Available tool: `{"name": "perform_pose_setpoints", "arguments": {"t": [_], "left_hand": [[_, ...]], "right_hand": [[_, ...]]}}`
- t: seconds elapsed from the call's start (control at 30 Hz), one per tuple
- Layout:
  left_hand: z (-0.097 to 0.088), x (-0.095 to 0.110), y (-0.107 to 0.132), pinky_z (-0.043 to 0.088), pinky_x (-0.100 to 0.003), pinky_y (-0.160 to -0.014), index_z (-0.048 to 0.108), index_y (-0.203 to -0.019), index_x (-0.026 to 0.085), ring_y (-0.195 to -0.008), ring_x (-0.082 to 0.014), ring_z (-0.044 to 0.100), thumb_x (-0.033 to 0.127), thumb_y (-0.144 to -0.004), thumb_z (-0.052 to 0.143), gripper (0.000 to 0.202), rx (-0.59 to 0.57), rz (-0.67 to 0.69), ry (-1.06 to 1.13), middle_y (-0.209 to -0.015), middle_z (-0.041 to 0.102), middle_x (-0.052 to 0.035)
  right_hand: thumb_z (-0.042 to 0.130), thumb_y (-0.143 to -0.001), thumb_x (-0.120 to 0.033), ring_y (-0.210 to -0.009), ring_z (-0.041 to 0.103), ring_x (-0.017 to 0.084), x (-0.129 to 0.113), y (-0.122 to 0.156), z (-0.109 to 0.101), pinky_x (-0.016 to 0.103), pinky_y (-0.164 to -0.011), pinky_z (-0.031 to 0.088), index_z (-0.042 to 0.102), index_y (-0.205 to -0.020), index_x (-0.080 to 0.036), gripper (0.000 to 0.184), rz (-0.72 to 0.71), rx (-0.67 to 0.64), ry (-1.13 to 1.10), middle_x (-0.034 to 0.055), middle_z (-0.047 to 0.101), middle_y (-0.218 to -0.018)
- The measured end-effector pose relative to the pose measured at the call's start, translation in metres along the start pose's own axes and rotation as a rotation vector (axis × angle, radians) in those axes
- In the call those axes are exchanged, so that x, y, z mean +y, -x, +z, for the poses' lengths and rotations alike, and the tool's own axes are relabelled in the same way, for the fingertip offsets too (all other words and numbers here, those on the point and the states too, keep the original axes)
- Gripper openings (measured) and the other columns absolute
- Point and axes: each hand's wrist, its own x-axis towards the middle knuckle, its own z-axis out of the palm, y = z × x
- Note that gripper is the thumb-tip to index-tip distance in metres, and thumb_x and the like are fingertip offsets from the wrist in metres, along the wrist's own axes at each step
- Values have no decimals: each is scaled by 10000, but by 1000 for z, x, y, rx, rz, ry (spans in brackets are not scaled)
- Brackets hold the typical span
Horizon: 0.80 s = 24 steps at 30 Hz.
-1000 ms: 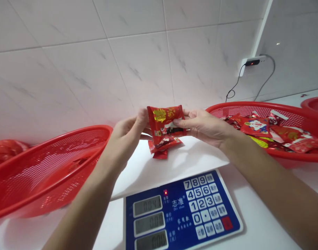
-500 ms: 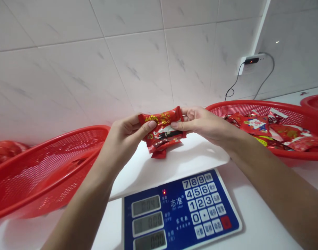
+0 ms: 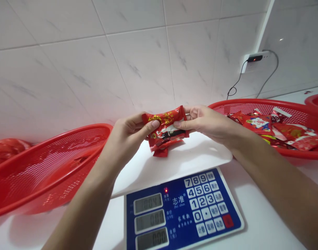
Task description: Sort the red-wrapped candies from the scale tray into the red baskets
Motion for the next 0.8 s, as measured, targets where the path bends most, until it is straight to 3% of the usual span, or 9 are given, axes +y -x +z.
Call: {"name": "perform_pose_setpoints", "arguments": {"t": [0.47, 0.8], "left_hand": [[-2, 0, 1, 477, -169, -600, 737, -759, 182, -678, -117, 617, 336, -833, 791, 179, -3, 57, -115, -719, 724, 3], [-2, -2, 1, 479, -202, -617, 757, -783, 179, -687, -134, 631, 462, -795, 848, 297, -12, 16, -109, -751, 736, -8]], "right_hand": [[749, -858, -97, -900, 732, 163, 0, -3, 4, 305, -908, 576, 753, -926, -169, 99, 8, 19, -19, 44, 788, -965], [759, -824, -74, -839, 719, 154, 0, -3, 3, 306, -886, 582, 744, -894, -165, 116, 9, 60, 14, 35, 773, -888]]}}
